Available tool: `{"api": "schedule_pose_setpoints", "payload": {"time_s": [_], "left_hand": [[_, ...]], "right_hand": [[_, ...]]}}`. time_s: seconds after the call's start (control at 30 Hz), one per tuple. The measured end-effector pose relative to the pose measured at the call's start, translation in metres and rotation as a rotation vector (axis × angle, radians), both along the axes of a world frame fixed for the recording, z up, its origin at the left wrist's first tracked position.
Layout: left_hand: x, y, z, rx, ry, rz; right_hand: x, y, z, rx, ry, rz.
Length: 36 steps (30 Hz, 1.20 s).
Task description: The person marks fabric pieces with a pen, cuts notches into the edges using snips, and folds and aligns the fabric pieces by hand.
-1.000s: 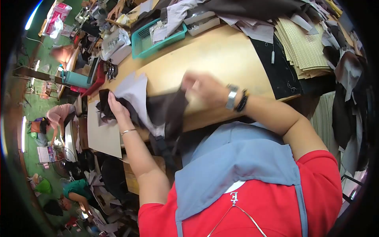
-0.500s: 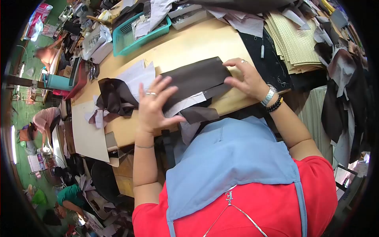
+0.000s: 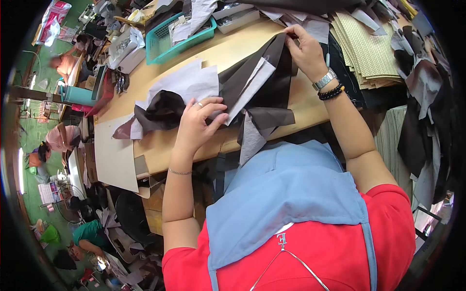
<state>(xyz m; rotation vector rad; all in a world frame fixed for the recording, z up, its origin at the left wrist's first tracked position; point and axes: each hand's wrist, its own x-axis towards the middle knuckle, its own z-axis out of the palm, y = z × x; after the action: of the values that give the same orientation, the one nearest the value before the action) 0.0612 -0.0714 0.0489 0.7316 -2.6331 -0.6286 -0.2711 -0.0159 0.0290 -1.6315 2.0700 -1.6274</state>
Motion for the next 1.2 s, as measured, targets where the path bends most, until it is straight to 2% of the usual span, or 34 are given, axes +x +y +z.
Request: {"api": "schedule_pose_setpoints", "payload": {"time_s": [0.1, 0.17, 0.2, 0.27, 0.3, 0.33, 0.4, 0.5, 0.6, 0.7, 0.77, 0.8, 0.83, 0.9, 0.97, 1.03, 1.07, 1.1, 1.17, 1.2], "left_hand": [[-0.008, 0.007, 0.003, -0.083, 0.047, -0.015], [-0.009, 0.013, 0.006, -0.112, 0.077, -0.030], [-0.007, 0.018, 0.012, -0.092, -0.011, -0.034], [0.001, 0.035, 0.027, -0.052, -0.189, -0.048], [0.004, 0.045, 0.028, -0.040, -0.145, -0.083], [0.009, 0.055, 0.036, 0.056, -0.280, -0.092], [0.027, 0.072, 0.031, 0.151, -0.446, -0.063], [0.063, 0.077, 0.011, 0.225, -0.748, -0.172], [0.090, 0.081, -0.001, 0.485, -1.059, -0.208], [0.108, 0.088, -0.008, 0.557, -1.110, -0.261], [0.086, 0.084, 0.017, 0.334, -0.744, -0.131], [0.066, 0.077, 0.032, 0.294, -0.585, -0.116], [0.046, 0.073, 0.050, 0.358, -0.512, -0.030], [0.009, 0.064, 0.054, -0.009, -0.066, -0.060], [-0.021, 0.054, 0.048, -0.477, -0.100, -0.120], [-0.040, 0.034, 0.023, -0.396, -0.056, -0.161], [-0.048, 0.025, 0.008, -0.351, -0.034, -0.181], [-0.054, 0.016, -0.003, -0.267, -0.011, -0.188], [-0.061, -0.001, -0.021, -0.092, 0.030, -0.192], [-0.064, -0.004, -0.028, 0.054, 0.147, -0.120]], "right_hand": [[-0.003, 0.008, 0.003, 0.083, 0.102, 0.019], [-0.007, 0.012, -0.008, -0.010, 0.222, 0.051], [-0.010, 0.016, -0.014, -0.056, 0.279, 0.068], [-0.013, 0.025, -0.021, 0.071, 0.188, 0.099], [-0.014, 0.029, -0.025, 0.105, 0.141, 0.114], [-0.016, 0.032, -0.027, 0.138, 0.096, 0.128], [-0.020, 0.034, -0.030, 0.170, 0.062, 0.124], [-0.022, 0.032, -0.032, 0.163, 0.087, 0.099], [-0.025, 0.026, -0.030, 0.115, 0.118, 0.073], [-0.022, 0.019, -0.025, 0.106, 0.106, 0.042], [-0.019, 0.014, -0.014, 0.189, 0.085, 0.031], [-0.019, 0.012, -0.012, 0.181, 0.081, 0.040], [-0.018, 0.010, -0.011, 0.173, 0.077, 0.048], [-0.019, 0.007, -0.011, 0.137, 0.083, 0.071], [-0.023, 0.002, -0.016, 0.085, 0.105, 0.100], [-0.016, 0.004, -0.013, -0.132, 0.301, 0.065], [-0.002, 0.014, -0.002, -0.206, 0.389, 0.004], [0.006, 0.025, 0.002, -0.215, 0.407, 0.051], [0.028, 0.054, 0.013, -0.052, 0.401, 0.240], [0.039, 0.064, 0.016, 0.027, 0.425, 0.305]]}}
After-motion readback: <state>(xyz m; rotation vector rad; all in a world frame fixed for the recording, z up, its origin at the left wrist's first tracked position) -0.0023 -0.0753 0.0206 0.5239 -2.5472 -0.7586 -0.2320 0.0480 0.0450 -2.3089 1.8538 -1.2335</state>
